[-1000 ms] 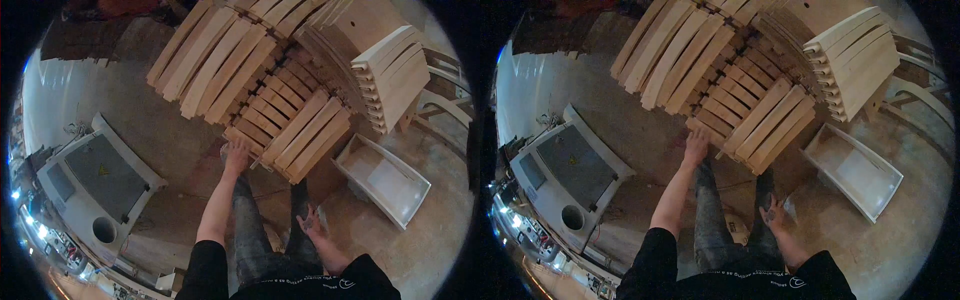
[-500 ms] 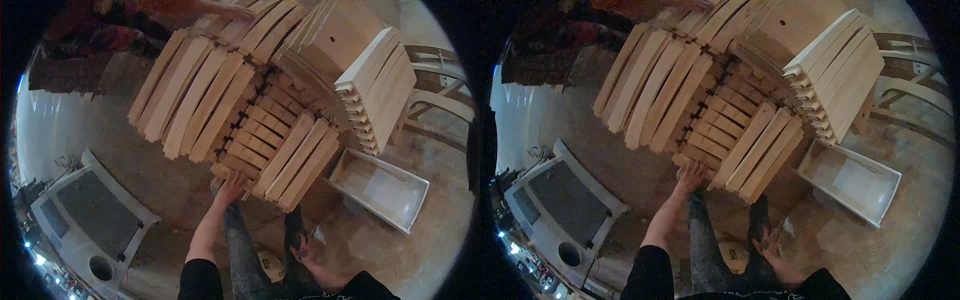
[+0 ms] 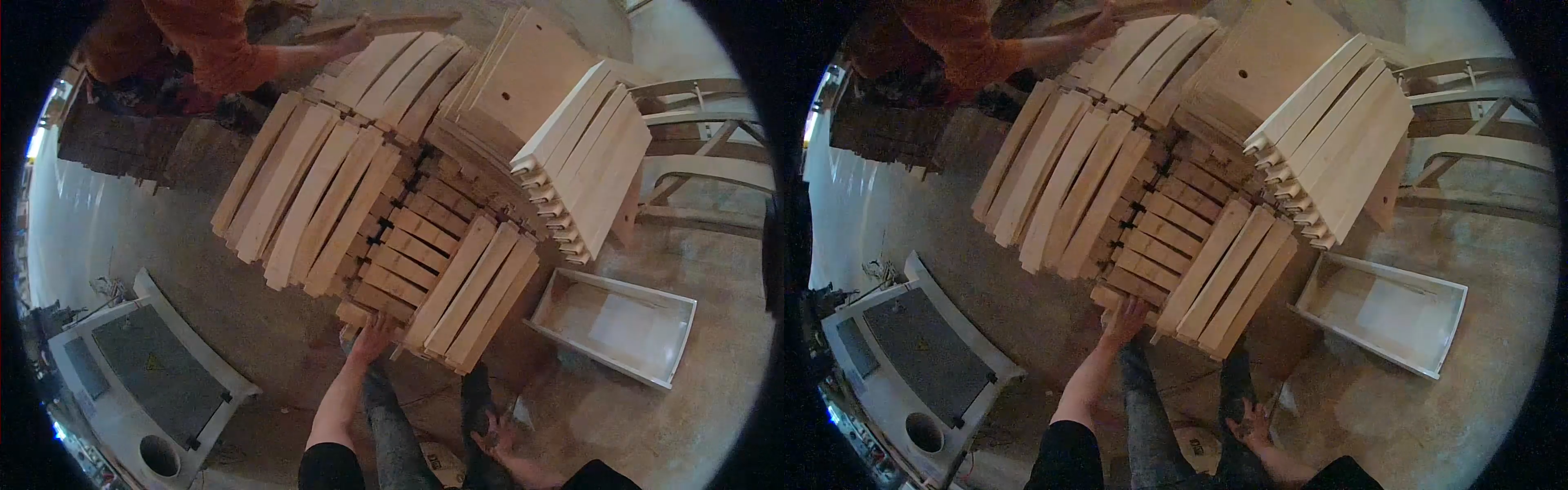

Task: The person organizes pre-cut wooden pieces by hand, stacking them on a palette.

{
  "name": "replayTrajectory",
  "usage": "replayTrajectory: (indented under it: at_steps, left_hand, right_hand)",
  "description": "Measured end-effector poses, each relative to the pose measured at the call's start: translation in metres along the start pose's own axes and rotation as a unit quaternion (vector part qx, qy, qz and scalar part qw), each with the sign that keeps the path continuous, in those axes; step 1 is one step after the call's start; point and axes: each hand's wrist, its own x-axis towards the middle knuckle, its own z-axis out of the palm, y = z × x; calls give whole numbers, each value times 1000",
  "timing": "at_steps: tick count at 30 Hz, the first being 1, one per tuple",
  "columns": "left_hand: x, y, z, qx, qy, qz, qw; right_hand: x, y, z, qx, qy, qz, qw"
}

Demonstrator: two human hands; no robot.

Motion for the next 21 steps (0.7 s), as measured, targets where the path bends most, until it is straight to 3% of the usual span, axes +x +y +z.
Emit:
replayTrajectory:
  at_steps: [3,6,8,10,12,15,18,21]
  left_hand:
    - [-1,-2,-18,-28,-68,4,997]
    - [-11,11,0,-29,-30,-38,998]
    - [-8,12,-3,-41,-29,-39,998]
    - [-1,11,-9,-36,-38,-32,998]
    - [2,6,-20,-16,-63,-16,998]
    - [-3,13,-4,-7,-42,-23,999]
    - [-27,26,16,-107,-86,-22,990]
    - [-67,52,24,-107,-17,-23,994]
  right_hand:
    - [0,20,6,-65,18,-57,996]
    - [-3,18,1,-148,10,-26,989]
    - [-3,30,9,-6,22,-48,999]
    - [0,34,10,37,15,-28,999]
    - [-1,30,6,-16,-14,36,999]
    - [-8,20,-17,15,-30,5,999]
    - [-2,18,-9,-106,31,20,994]
    - [-5,24,-14,-63,38,-57,996]
